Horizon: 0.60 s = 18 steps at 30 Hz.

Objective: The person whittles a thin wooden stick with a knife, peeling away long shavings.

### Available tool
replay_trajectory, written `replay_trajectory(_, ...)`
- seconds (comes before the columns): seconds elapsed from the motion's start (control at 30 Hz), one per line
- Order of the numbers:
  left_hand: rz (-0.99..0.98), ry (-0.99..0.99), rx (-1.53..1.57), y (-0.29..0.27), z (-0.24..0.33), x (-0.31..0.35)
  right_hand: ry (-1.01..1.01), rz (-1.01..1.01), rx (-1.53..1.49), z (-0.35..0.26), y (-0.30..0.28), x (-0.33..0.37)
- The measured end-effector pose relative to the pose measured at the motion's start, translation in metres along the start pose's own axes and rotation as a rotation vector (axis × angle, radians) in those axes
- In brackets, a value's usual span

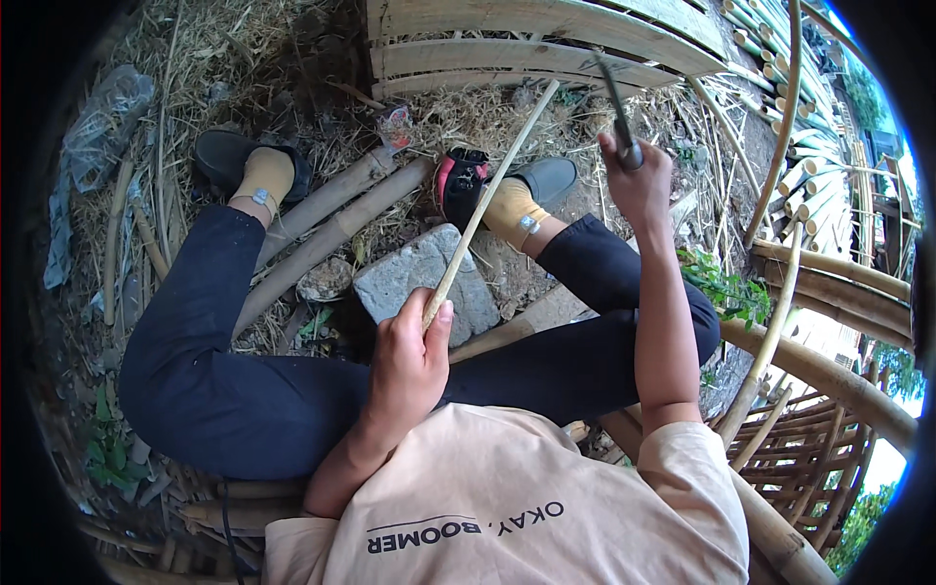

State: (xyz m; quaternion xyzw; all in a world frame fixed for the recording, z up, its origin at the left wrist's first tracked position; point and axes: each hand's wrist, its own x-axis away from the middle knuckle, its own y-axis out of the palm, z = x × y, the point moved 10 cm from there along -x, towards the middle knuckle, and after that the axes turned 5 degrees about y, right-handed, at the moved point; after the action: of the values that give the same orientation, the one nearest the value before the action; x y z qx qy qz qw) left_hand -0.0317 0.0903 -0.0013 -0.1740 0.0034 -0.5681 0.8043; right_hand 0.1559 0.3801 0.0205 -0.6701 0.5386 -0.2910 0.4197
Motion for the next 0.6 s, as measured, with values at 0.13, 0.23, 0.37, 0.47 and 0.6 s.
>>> replay_trajectory(0.13, 0.015, 0.011, 0.033, -0.004, -0.009, 0.000, -0.196, -0.131, -0.170, -0.049, 0.019, 0.036)
replay_trajectory(0.23, 0.045, 0.015, 0.075, -0.008, -0.014, -0.004, -0.386, -0.208, -0.061, -0.079, 0.035, 0.065)
replay_trajectory(0.37, 0.074, 0.038, -0.053, -0.013, -0.004, -0.004, -0.403, -0.303, 0.119, -0.090, 0.058, 0.083)
replay_trajectory(0.47, 0.096, 0.055, -0.142, -0.012, 0.005, 0.002, -0.390, -0.251, 0.094, -0.096, 0.053, 0.083)
replay_trajectory(0.6, 0.134, 0.107, -0.177, -0.010, 0.012, 0.005, -0.349, -0.178, 0.140, -0.093, 0.040, 0.069)
